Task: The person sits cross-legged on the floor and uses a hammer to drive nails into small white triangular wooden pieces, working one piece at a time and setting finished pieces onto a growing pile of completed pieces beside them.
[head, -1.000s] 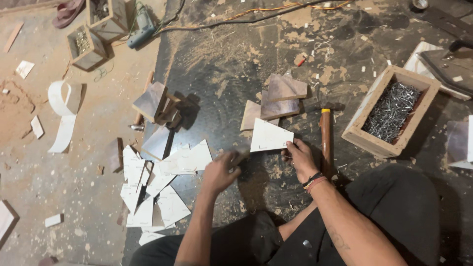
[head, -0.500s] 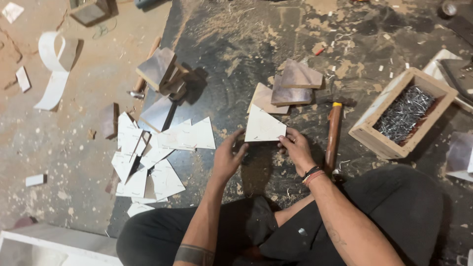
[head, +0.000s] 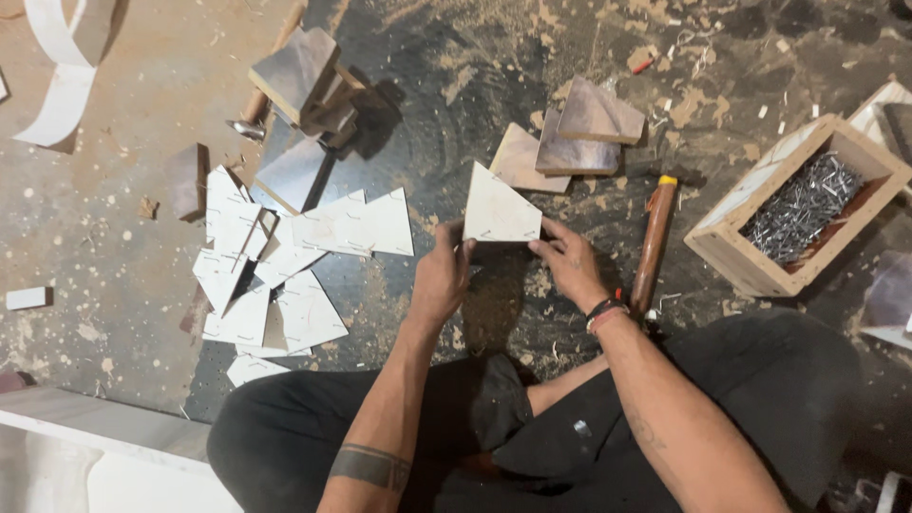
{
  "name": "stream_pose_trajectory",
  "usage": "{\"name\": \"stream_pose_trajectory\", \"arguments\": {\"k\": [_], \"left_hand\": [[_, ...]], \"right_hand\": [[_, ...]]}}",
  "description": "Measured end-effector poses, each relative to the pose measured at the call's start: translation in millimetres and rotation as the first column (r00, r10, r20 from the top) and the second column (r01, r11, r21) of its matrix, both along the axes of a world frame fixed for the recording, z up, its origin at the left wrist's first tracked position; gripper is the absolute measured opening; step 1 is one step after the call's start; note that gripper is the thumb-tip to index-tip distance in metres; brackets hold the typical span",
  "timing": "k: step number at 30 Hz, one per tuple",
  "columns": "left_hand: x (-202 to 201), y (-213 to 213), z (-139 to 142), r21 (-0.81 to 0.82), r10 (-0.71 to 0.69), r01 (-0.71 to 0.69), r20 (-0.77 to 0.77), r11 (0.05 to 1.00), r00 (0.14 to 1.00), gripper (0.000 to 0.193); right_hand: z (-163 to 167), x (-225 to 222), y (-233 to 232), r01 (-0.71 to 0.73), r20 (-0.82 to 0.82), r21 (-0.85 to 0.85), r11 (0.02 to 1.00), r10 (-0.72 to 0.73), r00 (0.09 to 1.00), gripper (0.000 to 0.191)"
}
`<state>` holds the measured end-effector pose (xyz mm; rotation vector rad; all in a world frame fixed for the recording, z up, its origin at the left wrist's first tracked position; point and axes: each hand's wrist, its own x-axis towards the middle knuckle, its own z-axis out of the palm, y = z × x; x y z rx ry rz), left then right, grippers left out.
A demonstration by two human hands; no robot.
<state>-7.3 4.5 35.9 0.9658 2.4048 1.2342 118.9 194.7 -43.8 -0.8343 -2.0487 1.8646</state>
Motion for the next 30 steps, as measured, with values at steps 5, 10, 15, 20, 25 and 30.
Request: {"name": "stream_pose_trajectory", "arguments": {"k": [5, 10, 15, 20, 25, 30], "left_hand": [[2, -1, 5, 0.039, -0.014, 0.013, 0.008, 0.999, 1.000, 0.030], [8, -1, 8, 0.055, 0.026, -0.027, 0.007, 0.998, 1.000, 0.030], [12, 3, 7, -0.003, 0.089, -0.089, 0.045, 0.996, 0.995, 0.038], [16, 10, 6, 0.119, 0.038, -0.044, 0.057, 0.992, 0.998, 0.060], [15, 13, 9, 0.169, 0.017, -0.030, 0.074, 0.985, 0.997, 0.064], [16, 16, 7, 0.147, 0.072, -0.108, 0.229, 0.983, 0.971, 0.046]], "right_hand": [[1, -1, 2, 0.020, 0.063, -0.025, 0.999, -0.019, 0.998, 0.036], [11, 0, -2, 0.037, 0.052, 0.020, 0.999, -0.038, 0.998, 0.029], [24, 0, -6, 0.050, 0.153, 0.079, 0.996, -0.062, 0.986, 0.031], [32, -1, -10, 0.049, 0.142, 0.095, 0.994, -0.062, 0.988, 0.031], [35, 0, -10, 0.052, 0.126, 0.086, 0.995, -0.063, 0.990, 0.028], [37, 0, -11, 0.048, 0.152, 0.121, 0.991, -0.067, 0.986, 0.029]]}}
